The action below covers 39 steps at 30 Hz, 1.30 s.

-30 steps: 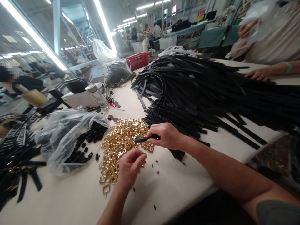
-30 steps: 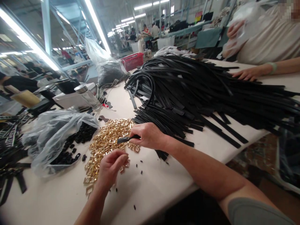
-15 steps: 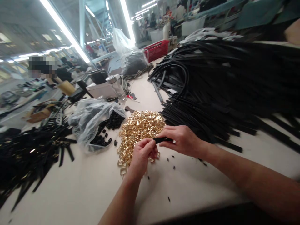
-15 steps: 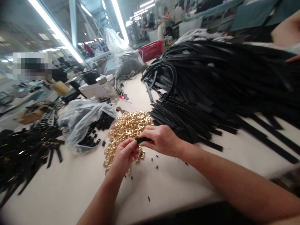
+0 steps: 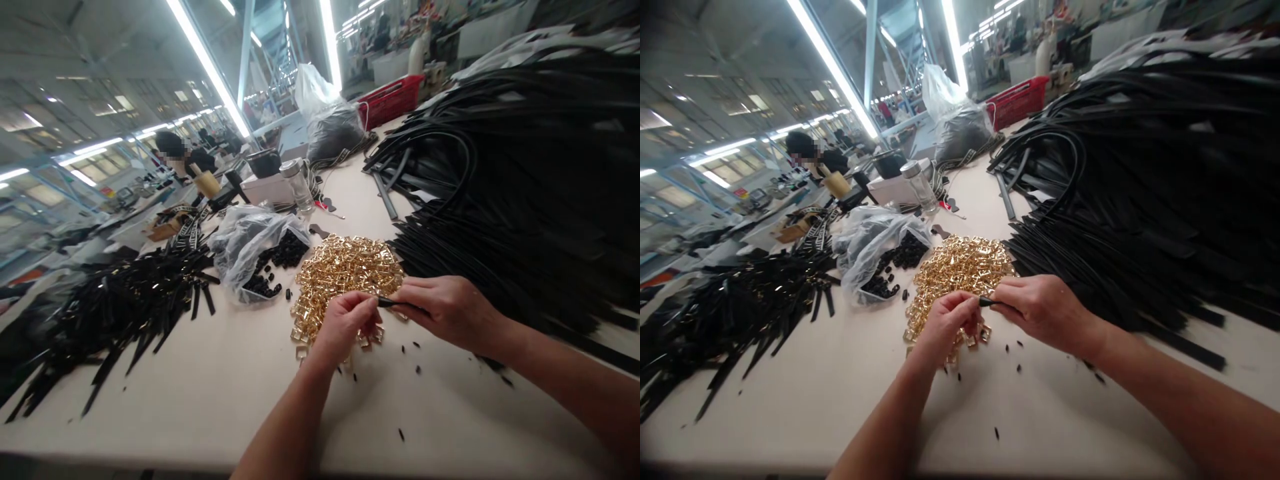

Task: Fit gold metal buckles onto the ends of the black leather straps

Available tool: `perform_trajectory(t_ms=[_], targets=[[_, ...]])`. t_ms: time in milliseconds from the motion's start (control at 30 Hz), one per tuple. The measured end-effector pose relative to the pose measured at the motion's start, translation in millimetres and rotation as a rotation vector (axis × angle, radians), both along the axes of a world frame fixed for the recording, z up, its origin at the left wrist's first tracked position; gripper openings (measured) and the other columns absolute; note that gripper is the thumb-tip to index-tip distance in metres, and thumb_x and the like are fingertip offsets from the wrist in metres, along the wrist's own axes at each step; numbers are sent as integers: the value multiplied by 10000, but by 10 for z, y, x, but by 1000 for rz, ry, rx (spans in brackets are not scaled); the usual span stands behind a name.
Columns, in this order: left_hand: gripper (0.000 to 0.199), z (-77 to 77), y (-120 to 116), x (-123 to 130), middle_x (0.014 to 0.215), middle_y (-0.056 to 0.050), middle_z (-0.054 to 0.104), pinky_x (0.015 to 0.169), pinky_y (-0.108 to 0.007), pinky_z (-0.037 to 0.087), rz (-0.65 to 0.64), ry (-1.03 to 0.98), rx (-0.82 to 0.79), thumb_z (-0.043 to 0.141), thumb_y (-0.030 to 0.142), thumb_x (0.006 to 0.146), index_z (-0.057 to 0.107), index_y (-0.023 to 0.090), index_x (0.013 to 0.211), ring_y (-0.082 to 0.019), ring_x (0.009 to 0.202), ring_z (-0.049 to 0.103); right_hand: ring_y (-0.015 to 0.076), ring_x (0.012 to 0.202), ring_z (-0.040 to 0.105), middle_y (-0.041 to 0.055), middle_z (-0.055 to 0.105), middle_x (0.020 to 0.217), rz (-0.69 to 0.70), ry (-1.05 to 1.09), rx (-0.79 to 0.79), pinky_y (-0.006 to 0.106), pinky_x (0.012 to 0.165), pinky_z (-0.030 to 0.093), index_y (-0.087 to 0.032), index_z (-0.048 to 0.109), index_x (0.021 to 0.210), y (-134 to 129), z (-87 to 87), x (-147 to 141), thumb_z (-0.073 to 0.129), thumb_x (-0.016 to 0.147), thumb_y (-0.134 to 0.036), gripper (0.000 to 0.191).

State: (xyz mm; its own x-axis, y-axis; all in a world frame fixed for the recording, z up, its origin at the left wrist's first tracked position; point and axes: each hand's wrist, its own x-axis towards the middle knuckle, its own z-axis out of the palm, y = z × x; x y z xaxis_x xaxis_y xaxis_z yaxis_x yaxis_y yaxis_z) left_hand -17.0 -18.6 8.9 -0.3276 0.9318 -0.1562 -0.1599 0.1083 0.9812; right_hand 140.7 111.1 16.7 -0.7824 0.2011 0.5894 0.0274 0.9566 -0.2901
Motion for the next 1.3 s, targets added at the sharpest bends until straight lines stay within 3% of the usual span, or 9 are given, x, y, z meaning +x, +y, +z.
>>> perform_trajectory(t_ms=[133, 300, 400, 567, 800, 900, 1100, 1200, 1300], targets=[[289, 163, -105, -464, 645, -5, 613, 525, -245, 402, 158, 352, -32, 665, 465, 782, 666, 176, 795, -116, 519, 520, 107, 585, 553, 14, 616, 692, -15, -34, 90, 257, 549, 337, -193, 625, 762, 68, 3, 3, 497, 952, -290, 249], [250, 303, -288, -1348, 845, -73, 699, 731, -329, 433, 341, 1310, -406, 567, 410, 848, 708, 207, 887, -221, 773, 631, 106, 577, 537, 4, 586, 663, -56, -20, 102, 262, 547, 309, -183, 612, 743, 101, -26, -10, 484, 960, -310, 282], [212, 220, -359, -1654, 955, -131, 696, 796, -375, 423, 300, 1437, -532, 652, 366, 765, 725, 187, 850, -292, 899, 620, 105, 590, 543, 5, 592, 669, -56, -12, 80, 257, 554, 301, -178, 610, 739, 100, -60, -24, 486, 956, -303, 280], [102, 8, -458, -1734, 885, -103, 692, 847, -392, 406, 267, 1440, -543, 680, 303, 716, 715, 208, 721, -301, 919, 600, 105, 602, 546, 8, 609, 695, -46, -16, 53, 252, 558, 293, -170, 618, 767, 104, -125, -53, 501, 950, -309, 258], [108, 38, -372, -1732, 746, -27, 653, 773, -345, 444, 408, 1230, -396, 664, 313, 712, 637, 213, 746, -223, 767, 608, 110, 628, 555, 9, 621, 716, -56, -30, 3, 248, 575, 313, -170, 627, 785, 96, -168, -78, 520, 942, -326, 246], [238, 79, -242, -1521, 700, -17, 631, 706, -323, 477, 471, 1074, -290, 666, 416, 721, 584, 194, 745, -199, 701, 619, 110, 631, 558, 8, 626, 719, -73, -4, -17, 242, 584, 326, -171, 629, 792, 88, -170, -83, 530, 940, -341, 246], [402, 34, 23, -559, 733, -7, 670, 658, -239, 527, 316, -29, 78, 873, 405, 541, 606, 157, 711, -108, 611, 628, 122, 698, 602, 24, 655, 764, -50, 81, -109, 229, 633, 381, -161, 652, 845, 63, -127, -67, 544, 934, -324, 215], [376, -21, 92, -235, 793, -28, 712, 680, -238, 547, 262, -251, 71, 894, 362, 545, 649, 156, 741, -116, 651, 658, 122, 708, 604, 28, 660, 769, -69, 108, -168, 222, 647, 399, -162, 654, 853, 44, -98, -58, 541, 934, -327, 216], [362, -57, 127, -117, 785, -32, 723, 699, -244, 559, 242, -327, 33, 905, 325, 544, 663, 155, 753, -124, 664, 674, 113, 693, 594, 23, 660, 773, -69, 136, -196, 215, 644, 402, -161, 652, 862, 19, -88, -62, 547, 926, -306, 190]])
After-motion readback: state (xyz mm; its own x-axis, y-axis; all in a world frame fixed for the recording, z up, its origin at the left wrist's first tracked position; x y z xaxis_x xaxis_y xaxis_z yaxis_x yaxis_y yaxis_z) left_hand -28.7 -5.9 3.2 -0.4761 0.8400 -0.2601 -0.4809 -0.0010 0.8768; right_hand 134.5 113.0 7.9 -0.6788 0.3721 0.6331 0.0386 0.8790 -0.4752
